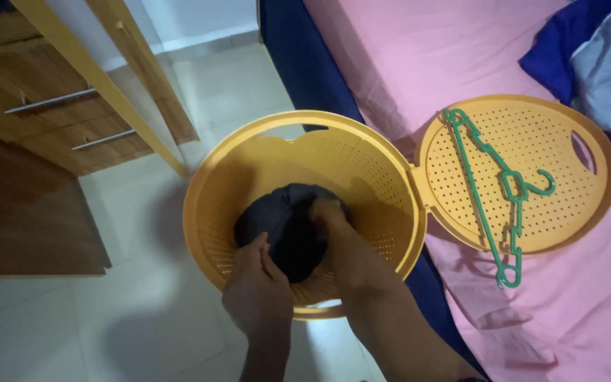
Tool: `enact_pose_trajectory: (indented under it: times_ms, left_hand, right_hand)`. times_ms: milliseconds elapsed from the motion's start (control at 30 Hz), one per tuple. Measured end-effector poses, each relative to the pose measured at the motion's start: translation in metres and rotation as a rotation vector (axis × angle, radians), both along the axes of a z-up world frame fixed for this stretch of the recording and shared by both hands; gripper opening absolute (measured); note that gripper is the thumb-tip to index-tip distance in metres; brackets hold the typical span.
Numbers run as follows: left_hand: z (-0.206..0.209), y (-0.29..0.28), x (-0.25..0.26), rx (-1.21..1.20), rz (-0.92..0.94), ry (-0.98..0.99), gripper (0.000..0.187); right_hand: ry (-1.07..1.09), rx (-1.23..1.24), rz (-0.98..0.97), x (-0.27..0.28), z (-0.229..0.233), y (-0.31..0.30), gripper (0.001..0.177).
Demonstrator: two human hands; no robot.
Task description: The recorder picks up a pair of trousers from a laundry basket and secures them onto a green clothes hanger before placing it back in the closet.
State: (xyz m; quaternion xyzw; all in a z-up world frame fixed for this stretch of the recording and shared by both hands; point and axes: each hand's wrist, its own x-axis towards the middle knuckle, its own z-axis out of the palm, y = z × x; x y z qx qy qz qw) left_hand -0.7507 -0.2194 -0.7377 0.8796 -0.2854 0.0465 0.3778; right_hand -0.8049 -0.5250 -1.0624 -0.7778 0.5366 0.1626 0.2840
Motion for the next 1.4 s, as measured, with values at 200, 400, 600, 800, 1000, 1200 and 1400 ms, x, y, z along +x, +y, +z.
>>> enact_pose_trajectory:
  times_ms: [200,400,600,800,1000,1200,1400]
  left_hand:
    - [0.002,0.000,0.019,0.025,0.012,0.026,0.017]
    - [-0.002,-0.006,0.026,0.048,-0.020,-0.024,0.019]
    - [-0.003,-0.009,0.028,0.086,-0.054,-0.005,0.019]
    - [-0.016,-0.006,0.031,0.117,-0.097,-0.054,0.022]
    - [-0.052,-0.012,0.034,0.072,-0.186,0.374,0.024]
    - [0.062,-0.024,0.000,-0.548,-0.056,1.477,0.056]
    - [0.120,-0.043,0.009,-1.109,-0.421,1.734,0.063]
  right_hand:
    - [-0.189,-0.080,-0.189,0.070,0.174,0.070,0.059]
    - [-0.220,-0.248,0.080,0.070,0.308,0.103,0.037]
    - [-0.208,-0.491,0.243,0.037,0.421,0.126,0.032]
    - [-0.675,-0.483,0.080,-0.001,0.473,0.104,0.032]
    - [-1.188,0.082,-0.275,-0.018,0.568,0.104,0.035]
    - [-1.685,0.554,-0.663,-0.040,0.594,0.133,0.038]
    - [-1.597,0.709,-0.780,-0.078,0.648,0.147,0.035]
